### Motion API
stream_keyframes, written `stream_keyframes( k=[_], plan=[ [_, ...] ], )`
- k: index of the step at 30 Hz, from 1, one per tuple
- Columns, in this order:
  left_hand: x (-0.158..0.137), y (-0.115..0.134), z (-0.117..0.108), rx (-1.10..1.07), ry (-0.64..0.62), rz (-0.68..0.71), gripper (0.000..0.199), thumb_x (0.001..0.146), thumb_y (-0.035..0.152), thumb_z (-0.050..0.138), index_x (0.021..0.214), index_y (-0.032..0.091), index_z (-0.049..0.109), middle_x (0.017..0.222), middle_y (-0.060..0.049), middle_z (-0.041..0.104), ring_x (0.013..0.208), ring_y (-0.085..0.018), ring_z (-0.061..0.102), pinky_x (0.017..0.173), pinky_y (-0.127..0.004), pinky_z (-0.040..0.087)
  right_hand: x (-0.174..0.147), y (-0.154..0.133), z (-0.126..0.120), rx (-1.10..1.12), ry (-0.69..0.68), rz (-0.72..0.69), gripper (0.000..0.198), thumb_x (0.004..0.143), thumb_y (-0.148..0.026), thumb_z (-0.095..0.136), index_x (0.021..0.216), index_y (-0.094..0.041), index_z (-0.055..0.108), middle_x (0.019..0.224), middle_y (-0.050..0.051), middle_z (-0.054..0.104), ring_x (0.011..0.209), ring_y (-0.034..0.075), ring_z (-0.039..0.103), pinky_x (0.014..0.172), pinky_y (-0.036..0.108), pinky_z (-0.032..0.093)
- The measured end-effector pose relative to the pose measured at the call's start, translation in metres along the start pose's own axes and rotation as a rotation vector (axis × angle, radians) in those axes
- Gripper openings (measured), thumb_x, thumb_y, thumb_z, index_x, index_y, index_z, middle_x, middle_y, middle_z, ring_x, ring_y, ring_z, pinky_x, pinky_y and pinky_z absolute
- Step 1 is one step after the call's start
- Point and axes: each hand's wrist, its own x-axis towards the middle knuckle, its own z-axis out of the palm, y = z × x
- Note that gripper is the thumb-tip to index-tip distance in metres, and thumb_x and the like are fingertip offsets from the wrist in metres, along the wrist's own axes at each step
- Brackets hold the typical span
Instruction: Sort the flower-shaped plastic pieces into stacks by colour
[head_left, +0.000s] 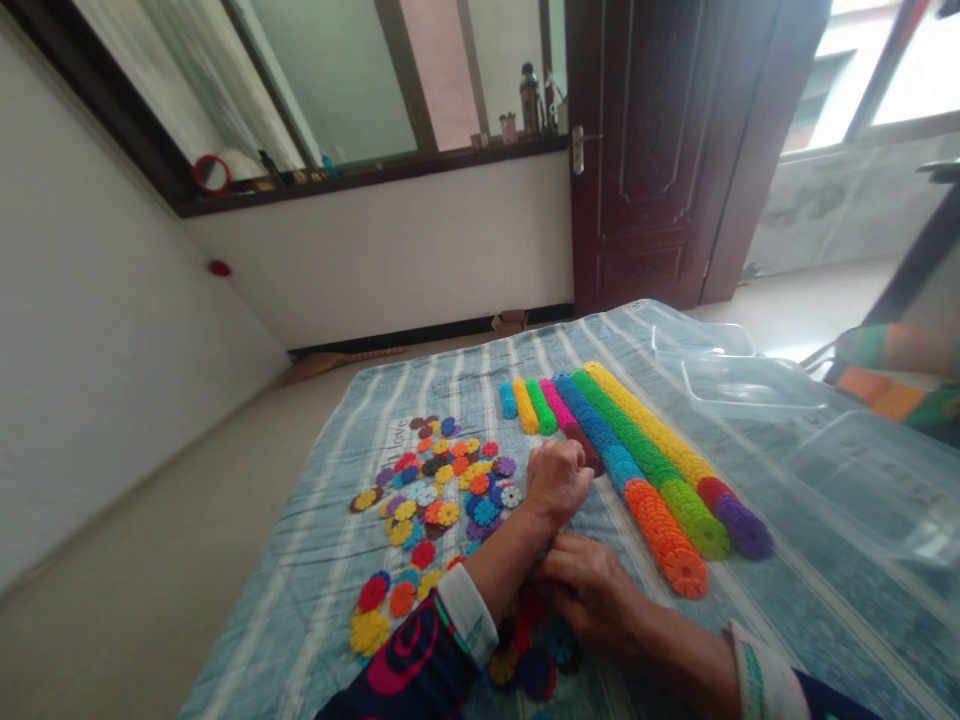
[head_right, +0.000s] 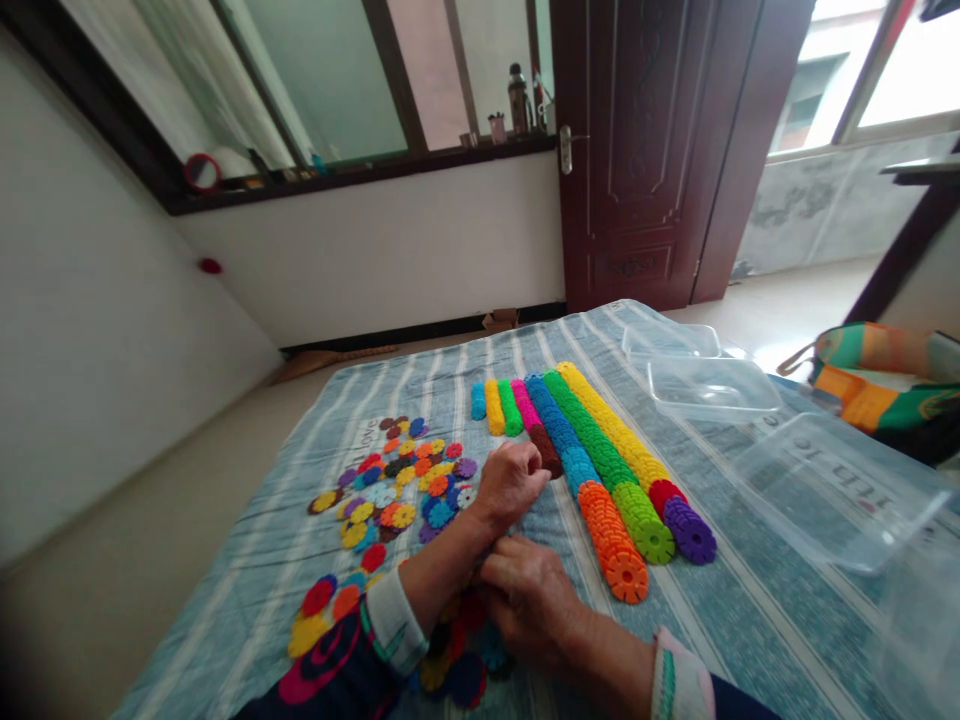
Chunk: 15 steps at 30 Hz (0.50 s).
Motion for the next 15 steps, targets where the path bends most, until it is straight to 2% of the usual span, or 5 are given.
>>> stream_keyframes(
  k=[4, 9, 11, 15],
  plan=[
    [-0.021, -0.024, -0.011, 0.045, 0.044, 0.004, 0.007, 0.082, 0.018, 0.061, 0.075, 0.019, 0.064, 0.080, -0.005, 0.070, 0.088, -0.022, 0.063, 0.082, -0.033, 0.044, -0.004, 0.001, -0.001, -0.053, -0.032, -0.009, 0.020, 0.092, -0.012, 0.050, 0.084, -0.019, 0.066, 0.077, 0.004, 0.064, 0.070, 0.017, 0.059, 0.062, 0.026, 0.043],
    [-0.069, -0.078, -0.043, 0.156, 0.126, -0.067, 0.015, 0.083, 0.011, 0.054, 0.084, 0.019, 0.067, 0.091, -0.007, 0.073, 0.095, -0.023, 0.065, 0.090, -0.036, 0.047, -0.007, 0.000, -0.003, -0.095, -0.080, 0.003, 0.019, 0.094, -0.014, 0.050, 0.084, -0.020, 0.066, 0.075, 0.002, 0.062, 0.070, 0.016, 0.059, 0.061, 0.026, 0.041],
    [-0.089, -0.097, -0.053, 0.205, 0.167, -0.120, 0.017, 0.083, 0.011, 0.055, 0.092, 0.018, 0.068, 0.101, -0.009, 0.074, 0.103, -0.025, 0.064, 0.095, -0.040, 0.047, -0.007, 0.000, -0.003, -0.107, -0.081, 0.004, 0.019, 0.095, -0.015, 0.050, 0.084, -0.020, 0.066, 0.073, 0.002, 0.061, 0.069, 0.016, 0.058, 0.060, 0.026, 0.041],
    [-0.125, -0.109, -0.054, 0.277, 0.160, -0.168, 0.023, 0.086, 0.014, 0.054, 0.104, 0.019, 0.067, 0.118, -0.011, 0.071, 0.117, -0.028, 0.062, 0.106, -0.049, 0.043, -0.009, 0.001, -0.003, -0.130, -0.075, 0.008, 0.022, 0.097, -0.016, 0.048, 0.082, -0.020, 0.065, 0.071, 0.002, 0.059, 0.066, 0.016, 0.057, 0.058, 0.026, 0.041]
  ],
)
